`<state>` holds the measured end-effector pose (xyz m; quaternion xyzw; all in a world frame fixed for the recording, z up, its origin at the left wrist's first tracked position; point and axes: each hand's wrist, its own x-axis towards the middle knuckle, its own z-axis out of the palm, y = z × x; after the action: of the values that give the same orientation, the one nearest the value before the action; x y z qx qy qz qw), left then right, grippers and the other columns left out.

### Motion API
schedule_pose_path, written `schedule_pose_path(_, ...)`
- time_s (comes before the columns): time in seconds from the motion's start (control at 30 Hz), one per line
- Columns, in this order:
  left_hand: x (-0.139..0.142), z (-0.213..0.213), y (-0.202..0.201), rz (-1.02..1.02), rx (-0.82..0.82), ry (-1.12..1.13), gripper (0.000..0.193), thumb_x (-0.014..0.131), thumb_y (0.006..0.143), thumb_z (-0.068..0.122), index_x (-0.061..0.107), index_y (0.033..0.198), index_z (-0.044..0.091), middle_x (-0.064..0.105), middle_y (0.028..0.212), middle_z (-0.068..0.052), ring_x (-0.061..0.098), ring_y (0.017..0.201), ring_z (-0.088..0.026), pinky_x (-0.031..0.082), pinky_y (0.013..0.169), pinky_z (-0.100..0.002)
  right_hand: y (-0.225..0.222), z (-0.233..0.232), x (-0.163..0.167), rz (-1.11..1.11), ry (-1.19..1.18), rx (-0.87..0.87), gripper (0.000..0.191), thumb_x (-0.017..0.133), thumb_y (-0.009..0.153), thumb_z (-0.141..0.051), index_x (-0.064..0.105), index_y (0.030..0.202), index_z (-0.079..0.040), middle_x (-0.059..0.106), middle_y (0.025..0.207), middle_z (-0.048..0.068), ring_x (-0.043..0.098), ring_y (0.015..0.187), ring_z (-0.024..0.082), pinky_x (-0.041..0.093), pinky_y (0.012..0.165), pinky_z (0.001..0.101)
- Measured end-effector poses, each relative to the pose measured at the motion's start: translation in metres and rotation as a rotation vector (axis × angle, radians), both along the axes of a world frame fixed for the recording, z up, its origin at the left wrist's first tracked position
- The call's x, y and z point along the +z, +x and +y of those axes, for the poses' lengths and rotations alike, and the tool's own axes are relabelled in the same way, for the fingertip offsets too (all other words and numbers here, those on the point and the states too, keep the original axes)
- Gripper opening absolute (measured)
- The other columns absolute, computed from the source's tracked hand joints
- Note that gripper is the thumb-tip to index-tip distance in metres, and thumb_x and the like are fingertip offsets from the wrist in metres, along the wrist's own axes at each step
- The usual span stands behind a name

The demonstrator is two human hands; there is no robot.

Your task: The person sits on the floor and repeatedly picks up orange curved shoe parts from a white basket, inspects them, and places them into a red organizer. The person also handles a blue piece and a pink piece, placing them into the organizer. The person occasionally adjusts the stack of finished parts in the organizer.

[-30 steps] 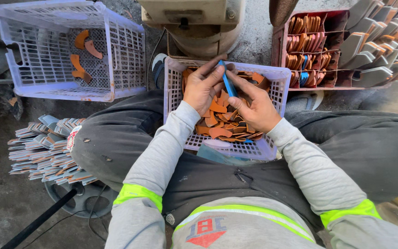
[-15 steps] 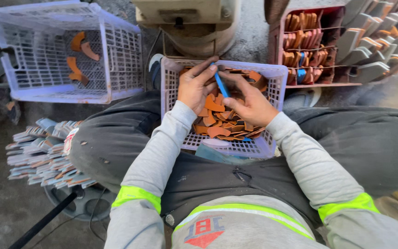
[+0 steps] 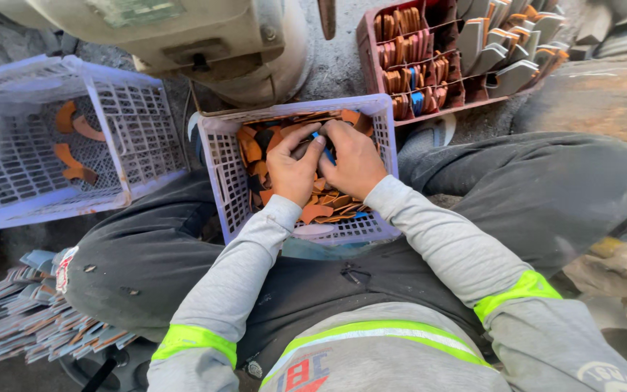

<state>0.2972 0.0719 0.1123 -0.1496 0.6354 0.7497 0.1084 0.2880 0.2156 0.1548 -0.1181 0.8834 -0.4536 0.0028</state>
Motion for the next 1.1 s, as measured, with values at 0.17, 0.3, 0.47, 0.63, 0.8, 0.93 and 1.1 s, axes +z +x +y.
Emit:
schedule_pose_path(0.17,0.008,0.005,-0.005,0.004,-0.154,0.072,0.046,0.074,0.092,0.007,0.062,0.135,-0.003,0.072,0.121,-0.011,0.069,0.108,-0.014,0.057,0.095,-0.029,-0.007,0.025,-0.011,0.006,0.136,-0.045,0.022,0.07,0.085,-0.01,0.061,0.103,0.0,0.066,0.097,0.023,0.065,0.091,0.045,0.052,0.08,0.0515)
schedule_pose_path(0.3,0.014,-0.006,-0.015,0.069,-0.179,-0.031,0.047,0.072,0.096,0.014,0.058,0.138,-0.002,0.067,0.126,-0.009,0.066,0.114,-0.014,0.054,0.1,-0.03,-0.041,0.116,-0.031,0.083,0.198,-0.357,0.011,0.071,0.09,-0.009,0.064,0.096,-0.002,0.07,0.086,0.017,0.07,0.076,0.032,0.055,0.073,0.0439)
schedule_pose_path(0.47,0.017,-0.018,-0.024,0.036,-0.186,-0.071,0.034,0.07,0.1,0.017,0.068,0.127,-0.003,0.074,0.116,-0.009,0.068,0.102,-0.012,0.055,0.094,-0.027,-0.059,0.229,-0.078,0.166,0.232,-0.804,0.015,0.076,0.086,-0.006,0.062,0.09,-0.004,0.074,0.08,0.011,0.074,0.072,0.025,0.06,0.072,0.0383)
schedule_pose_path(0.63,0.023,-0.021,-0.027,0.02,-0.26,-0.129,0.03,0.069,0.099,0.018,0.07,0.122,-0.001,0.074,0.106,-0.005,0.067,0.093,-0.009,0.055,0.086,-0.024,-0.067,0.245,-0.129,0.069,0.272,-0.922,0.019,0.077,0.081,-0.005,0.059,0.087,-0.003,0.072,0.078,0.014,0.074,0.072,0.031,0.059,0.072,0.0423)
schedule_pose_path(0.8,0.023,-0.022,-0.033,-0.006,-0.306,-0.213,0.029,0.07,0.098,0.019,0.072,0.12,0.0,0.075,0.102,-0.004,0.068,0.088,-0.008,0.056,0.08,-0.024,-0.067,0.236,-0.147,-0.038,0.412,-0.914,0.018,0.076,0.081,-0.005,0.06,0.09,-0.004,0.071,0.084,0.021,0.071,0.082,0.043,0.055,0.077,0.0511)
schedule_pose_path(0.93,0.021,-0.02,-0.038,-0.023,-0.317,-0.205,0.03,0.07,0.099,0.021,0.072,0.12,0.001,0.075,0.101,-0.004,0.069,0.089,-0.008,0.057,0.08,-0.024,-0.065,0.232,-0.159,-0.117,0.409,-0.915,0.021,0.078,0.081,-0.007,0.06,0.091,-0.003,0.071,0.085,0.022,0.069,0.083,0.046,0.053,0.077,0.0533)
schedule_pose_path(1.1,0.02,-0.017,-0.043,-0.043,-0.342,-0.209,0.029,0.069,0.1,0.022,0.071,0.119,0.001,0.076,0.101,-0.006,0.072,0.093,-0.01,0.059,0.084,-0.026,-0.068,0.235,-0.178,-0.138,0.445,-0.885,0.022,0.079,0.082,-0.006,0.06,0.094,-0.003,0.072,0.088,0.023,0.069,0.087,0.047,0.053,0.08,0.0544)
